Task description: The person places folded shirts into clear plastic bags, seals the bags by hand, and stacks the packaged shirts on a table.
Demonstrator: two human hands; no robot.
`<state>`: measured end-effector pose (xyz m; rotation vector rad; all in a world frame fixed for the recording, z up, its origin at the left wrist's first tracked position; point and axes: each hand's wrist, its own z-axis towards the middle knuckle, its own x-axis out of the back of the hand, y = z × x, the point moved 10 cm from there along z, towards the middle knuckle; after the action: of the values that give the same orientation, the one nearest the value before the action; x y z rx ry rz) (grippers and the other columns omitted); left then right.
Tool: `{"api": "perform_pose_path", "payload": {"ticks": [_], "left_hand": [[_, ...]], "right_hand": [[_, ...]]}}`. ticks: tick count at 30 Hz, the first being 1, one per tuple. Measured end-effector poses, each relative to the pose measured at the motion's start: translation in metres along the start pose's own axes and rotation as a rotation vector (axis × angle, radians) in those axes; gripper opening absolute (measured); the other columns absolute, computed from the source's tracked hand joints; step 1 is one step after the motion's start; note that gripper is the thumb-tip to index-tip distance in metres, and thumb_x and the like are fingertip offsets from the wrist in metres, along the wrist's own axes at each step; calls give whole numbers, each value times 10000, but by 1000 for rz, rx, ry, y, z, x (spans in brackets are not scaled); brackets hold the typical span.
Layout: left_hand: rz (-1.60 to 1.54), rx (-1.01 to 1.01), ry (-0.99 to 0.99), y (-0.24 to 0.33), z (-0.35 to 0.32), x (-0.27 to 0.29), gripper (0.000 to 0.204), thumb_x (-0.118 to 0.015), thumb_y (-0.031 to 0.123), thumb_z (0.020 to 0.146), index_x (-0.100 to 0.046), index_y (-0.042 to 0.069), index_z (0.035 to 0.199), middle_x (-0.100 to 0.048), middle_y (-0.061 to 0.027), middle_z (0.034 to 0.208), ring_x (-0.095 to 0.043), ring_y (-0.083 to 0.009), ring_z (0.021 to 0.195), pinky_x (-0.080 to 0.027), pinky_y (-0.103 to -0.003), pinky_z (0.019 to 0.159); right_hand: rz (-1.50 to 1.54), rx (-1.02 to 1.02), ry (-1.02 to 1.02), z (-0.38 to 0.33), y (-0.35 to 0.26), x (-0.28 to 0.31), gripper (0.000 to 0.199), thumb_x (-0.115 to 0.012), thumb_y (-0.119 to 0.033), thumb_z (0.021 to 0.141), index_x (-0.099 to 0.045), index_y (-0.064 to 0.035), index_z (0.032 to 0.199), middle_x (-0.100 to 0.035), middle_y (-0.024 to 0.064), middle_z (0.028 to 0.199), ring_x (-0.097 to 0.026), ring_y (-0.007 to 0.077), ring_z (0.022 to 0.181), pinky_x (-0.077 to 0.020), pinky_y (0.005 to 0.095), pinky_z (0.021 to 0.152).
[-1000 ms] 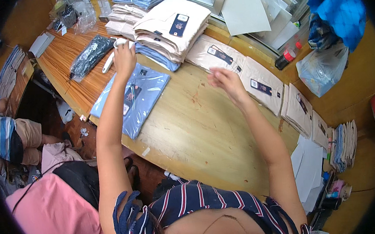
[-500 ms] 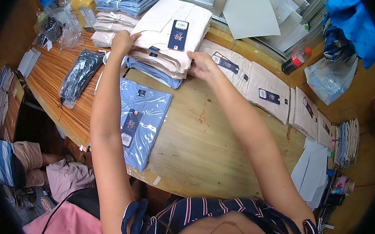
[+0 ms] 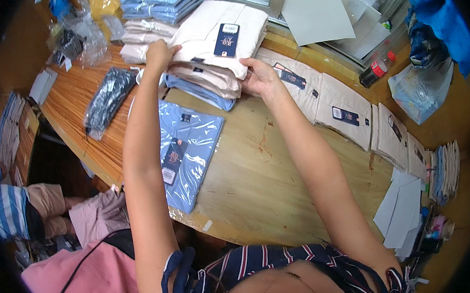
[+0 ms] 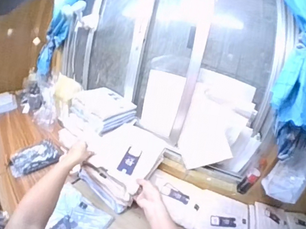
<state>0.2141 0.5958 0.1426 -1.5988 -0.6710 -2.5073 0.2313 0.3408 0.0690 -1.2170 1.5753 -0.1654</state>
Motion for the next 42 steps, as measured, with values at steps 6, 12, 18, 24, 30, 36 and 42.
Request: {"api": "perform_pose_path", "payload": {"ticks": [6, 12, 18, 24, 30, 36, 42], "left_hand": [[-221, -105, 89, 19, -2, 21, 564, -620, 453, 681, -564, -79, 862, -567, -276, 787, -573, -374, 750, -435, -405, 668], [-446, -115, 349, 72, -107, 89, 400, -647, 242, 718, -453, 52, 1011, -547, -174, 682, -533, -294, 600, -406, -346, 550], [-752, -83, 177, 148, -317, 9, 258, -673, 150, 686, -536, -9, 838, -543, -130, 757, -530, -252, 672, -435, -310, 618], [-692, -449, -502, 306, -491, -36, 253, -645, 177, 692, -523, 22, 851, -544, -136, 738, -522, -291, 655, -414, -362, 602], [-332, -912, -832, 371, -574, -27, 441, -574, 357, 727, -459, 108, 1072, -565, -114, 658, -571, -277, 610, -450, -354, 554], [93, -685, -705, 394, -564, -26, 347, -518, 404, 768, -465, 170, 1019, -550, -111, 520, -567, -290, 493, -427, -381, 428], [-76, -502, -605, 401, -573, -2, 227, -554, 226, 767, -488, 89, 935, -581, -130, 719, -575, -289, 629, -440, -361, 523]], "right_hand": [[-153, -74, -186, 29, -8, 3, 113, -452, -35, 759, -492, -50, 864, -518, 93, 739, -453, 143, 496, -318, 228, 371], [-314, 25, -287, -57, -28, 32, 186, -576, -127, 765, -484, -92, 923, -526, -6, 674, -442, 50, 442, -312, 161, 340], [-406, 115, -74, -255, -11, 200, 315, -573, -183, 763, -451, -59, 1026, -542, 4, 718, -447, 36, 435, -328, 163, 311], [-367, 19, 329, -442, 43, 382, 419, -580, -183, 763, -407, -41, 1117, -560, 19, 767, -498, 47, 505, -386, 166, 372], [-1462, 6, 790, -533, -10, 422, 543, -604, -141, 725, -362, -57, 1204, -537, 136, 940, -518, 288, 879, -408, 354, 785], [-1528, 625, 296, -468, -50, 338, 536, -698, -119, 580, -481, -56, 1066, -472, 138, 1017, -449, 291, 962, -368, 352, 833], [-1616, 258, 58, -421, -26, 352, 479, -747, -126, 504, -503, -63, 911, -464, 107, 997, -465, 286, 940, -399, 346, 773]]}}
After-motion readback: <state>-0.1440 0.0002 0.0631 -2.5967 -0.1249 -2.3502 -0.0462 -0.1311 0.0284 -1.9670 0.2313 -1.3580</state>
